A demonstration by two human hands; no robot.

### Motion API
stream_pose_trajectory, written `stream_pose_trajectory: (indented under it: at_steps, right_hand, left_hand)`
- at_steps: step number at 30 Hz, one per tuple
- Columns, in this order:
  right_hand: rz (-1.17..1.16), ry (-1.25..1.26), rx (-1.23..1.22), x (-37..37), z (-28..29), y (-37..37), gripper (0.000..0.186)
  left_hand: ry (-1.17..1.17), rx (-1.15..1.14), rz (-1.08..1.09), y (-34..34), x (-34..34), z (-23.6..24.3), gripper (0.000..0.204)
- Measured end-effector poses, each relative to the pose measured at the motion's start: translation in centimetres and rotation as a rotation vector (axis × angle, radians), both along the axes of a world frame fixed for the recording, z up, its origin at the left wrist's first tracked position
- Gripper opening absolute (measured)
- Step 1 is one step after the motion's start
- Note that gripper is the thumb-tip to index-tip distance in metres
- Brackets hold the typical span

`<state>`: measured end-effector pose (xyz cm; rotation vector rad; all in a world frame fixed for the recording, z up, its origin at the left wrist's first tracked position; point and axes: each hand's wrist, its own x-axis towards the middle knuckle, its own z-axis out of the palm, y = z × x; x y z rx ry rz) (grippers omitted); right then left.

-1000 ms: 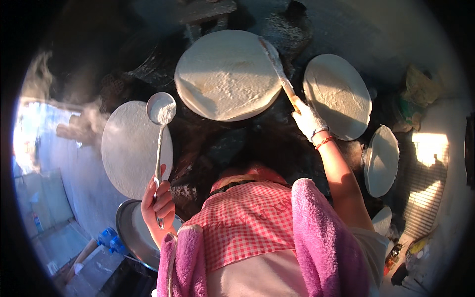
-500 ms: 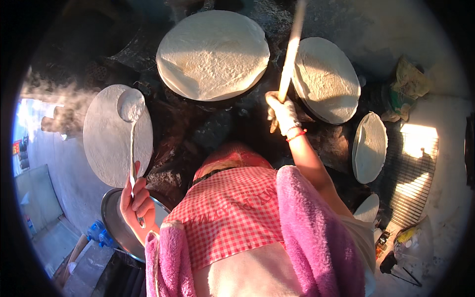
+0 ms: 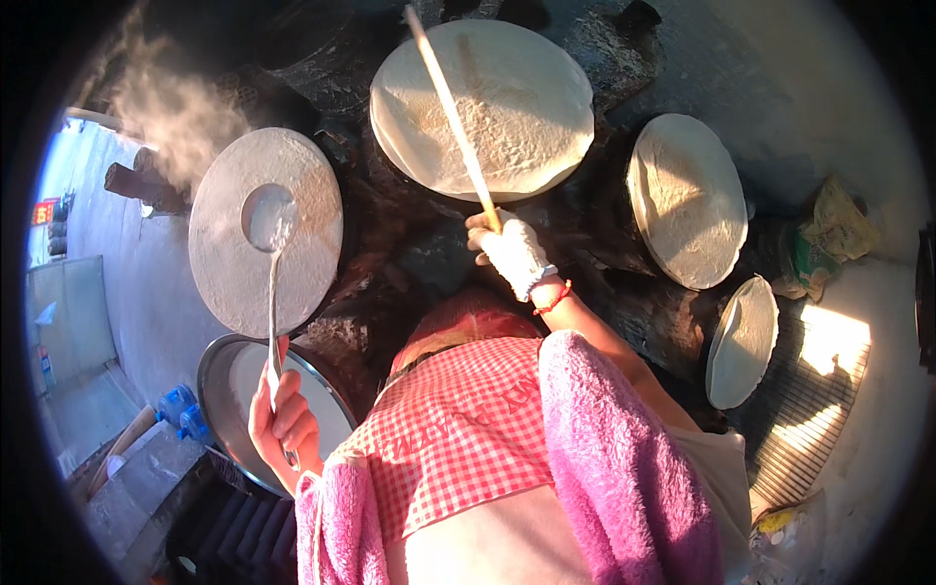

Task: The person spreads batter onto several hot griddles using a ladle and a wooden stick, then flips and removes the cooked crepes.

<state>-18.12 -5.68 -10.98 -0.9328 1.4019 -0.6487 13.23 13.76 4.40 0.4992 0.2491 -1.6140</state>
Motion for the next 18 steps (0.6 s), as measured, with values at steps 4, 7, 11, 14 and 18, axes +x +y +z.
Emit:
stream_pose_trajectory:
  at_steps: [4,7,11,14,18]
  right_hand:
    - [0.183,-0.07,-0.041,8.0,-0.8,-0.7,0.025]
    - [0.335,0.072,-0.25,13.9,-2.6,-6.4,0.026]
    - [0.425,-0.063,-0.223,13.9,5.6,-8.1,0.043]
    - [0.266,0.104,-0.773,7.2,4.5,-6.7,0.042]
    - [-0.127,0.039,-0.37,-4.0,3.6,0.1,0.043]
  left_hand:
    - [-0.101,0.006,0.079,3.7,1.2,0.5,0.059]
    - [-0.211,0.082,0.08,3.4,1.3,1.0,0.059]
    - [-0.188,0.026,0.063,4.4,2.7,0.6,0.058]
    - [-0.145,-0.022,0.018,3.3,2.7,0.8,0.057]
    - [-0.172,-0.003,-0.044,1.2,2.6,0.5,0.055]
